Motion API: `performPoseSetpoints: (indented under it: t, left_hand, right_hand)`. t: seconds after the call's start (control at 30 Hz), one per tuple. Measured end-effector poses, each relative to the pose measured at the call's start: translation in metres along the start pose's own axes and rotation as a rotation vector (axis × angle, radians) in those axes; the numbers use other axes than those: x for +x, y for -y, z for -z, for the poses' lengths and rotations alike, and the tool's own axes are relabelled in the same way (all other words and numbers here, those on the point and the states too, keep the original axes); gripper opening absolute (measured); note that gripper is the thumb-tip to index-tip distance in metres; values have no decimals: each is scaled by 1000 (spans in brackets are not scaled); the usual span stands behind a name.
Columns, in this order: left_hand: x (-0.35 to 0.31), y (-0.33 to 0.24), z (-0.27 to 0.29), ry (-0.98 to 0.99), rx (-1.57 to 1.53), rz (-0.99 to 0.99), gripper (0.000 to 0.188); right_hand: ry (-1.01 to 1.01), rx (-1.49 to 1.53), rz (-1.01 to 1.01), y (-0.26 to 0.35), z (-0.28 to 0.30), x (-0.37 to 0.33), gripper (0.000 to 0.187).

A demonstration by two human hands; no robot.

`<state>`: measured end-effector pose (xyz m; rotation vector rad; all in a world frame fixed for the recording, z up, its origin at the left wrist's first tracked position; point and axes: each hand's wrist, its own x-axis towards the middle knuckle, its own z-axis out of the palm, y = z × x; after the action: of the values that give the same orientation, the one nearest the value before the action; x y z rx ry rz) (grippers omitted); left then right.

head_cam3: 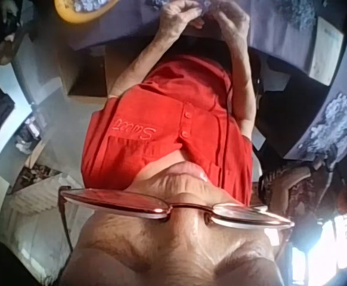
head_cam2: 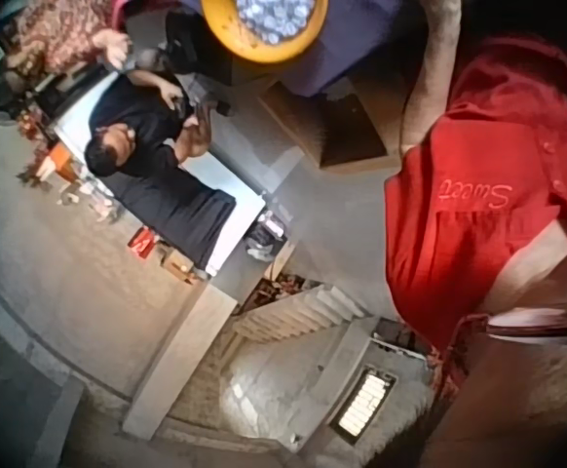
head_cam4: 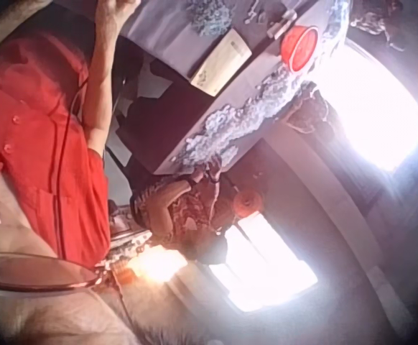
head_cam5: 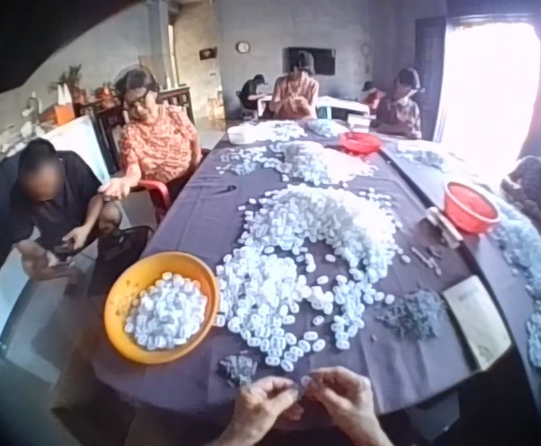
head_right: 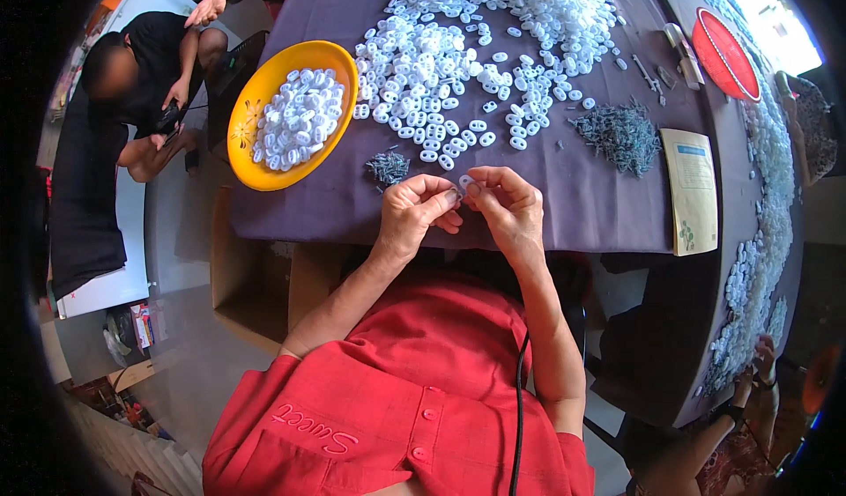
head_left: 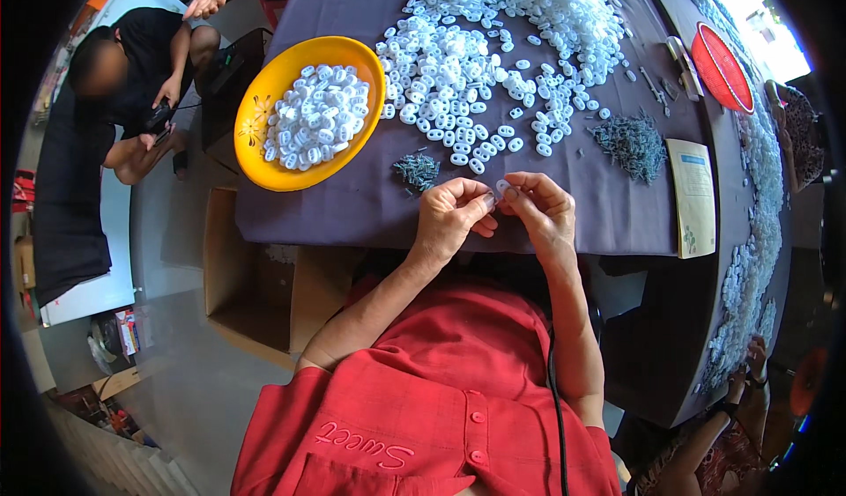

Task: The person assembles small plastic components by picking up parts and inserting pins into them by hand.

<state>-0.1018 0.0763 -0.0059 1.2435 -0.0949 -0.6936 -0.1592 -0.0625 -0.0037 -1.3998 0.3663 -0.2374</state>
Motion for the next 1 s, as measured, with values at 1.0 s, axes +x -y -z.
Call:
performPoseSetpoints:
  t: [1.0]
  left_hand:
    - [7, -2, -14, -34, -179, 48, 11]
  right_hand:
    - [-43, -469, 504, 3, -6, -1, 29]
